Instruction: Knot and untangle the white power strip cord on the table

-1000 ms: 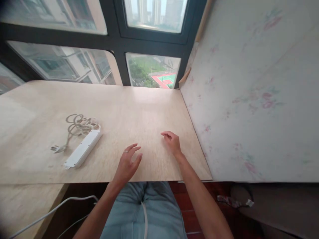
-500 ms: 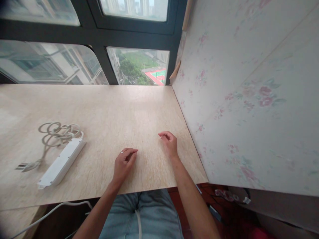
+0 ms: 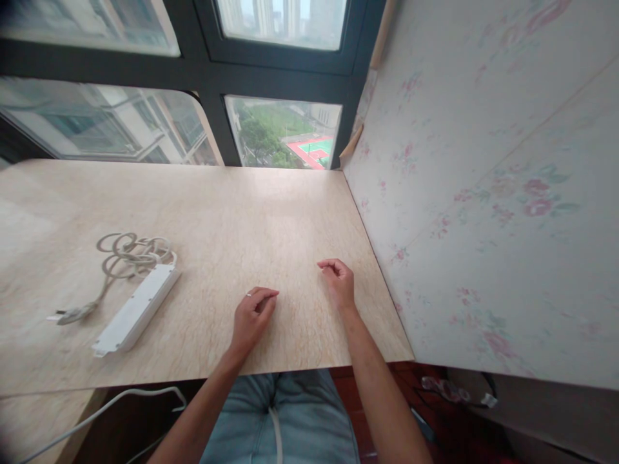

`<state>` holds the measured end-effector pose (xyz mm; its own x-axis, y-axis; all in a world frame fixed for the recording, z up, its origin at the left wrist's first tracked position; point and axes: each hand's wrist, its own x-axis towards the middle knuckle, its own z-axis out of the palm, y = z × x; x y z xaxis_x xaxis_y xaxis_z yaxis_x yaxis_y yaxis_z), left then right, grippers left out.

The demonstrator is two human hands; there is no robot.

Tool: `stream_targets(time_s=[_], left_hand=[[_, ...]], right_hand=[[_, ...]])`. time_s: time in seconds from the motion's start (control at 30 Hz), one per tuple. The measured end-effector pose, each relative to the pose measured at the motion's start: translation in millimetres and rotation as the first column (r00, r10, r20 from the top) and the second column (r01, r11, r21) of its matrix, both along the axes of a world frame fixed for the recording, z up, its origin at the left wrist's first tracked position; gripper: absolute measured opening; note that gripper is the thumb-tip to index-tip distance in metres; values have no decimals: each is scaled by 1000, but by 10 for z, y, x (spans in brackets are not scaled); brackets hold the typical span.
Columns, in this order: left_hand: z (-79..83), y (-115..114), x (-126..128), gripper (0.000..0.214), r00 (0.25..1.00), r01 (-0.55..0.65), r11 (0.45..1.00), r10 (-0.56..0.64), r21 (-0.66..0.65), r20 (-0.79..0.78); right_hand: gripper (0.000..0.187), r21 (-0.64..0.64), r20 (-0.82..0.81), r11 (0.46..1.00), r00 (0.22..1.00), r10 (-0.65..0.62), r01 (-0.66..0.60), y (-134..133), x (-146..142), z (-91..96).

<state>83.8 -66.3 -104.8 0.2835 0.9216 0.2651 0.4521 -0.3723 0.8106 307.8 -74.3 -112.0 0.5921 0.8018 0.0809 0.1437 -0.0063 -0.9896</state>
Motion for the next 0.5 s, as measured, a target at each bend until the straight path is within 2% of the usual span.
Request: stream_targets(time_s=[0.2, 0.33, 0.43, 0.5], left_hand=[[4, -10, -6, 17, 1000, 7, 999, -6, -31, 29], [33, -49, -33, 15, 994, 10, 994, 1, -107, 107], [214, -218, -179, 15, 983, 11, 979, 27, -203, 184], [431, -455, -384, 16, 969, 104, 957, -36, -271, 243]], right_hand=[[14, 12, 5, 1000, 1000, -2, 2, 3, 4, 17], [12, 73, -42, 997, 999, -20, 23, -12, -6, 29], [9, 160, -102, 985, 994, -45, 61, -86, -34, 68], [6, 236, -150, 966, 986, -69, 104, -198, -47, 177]])
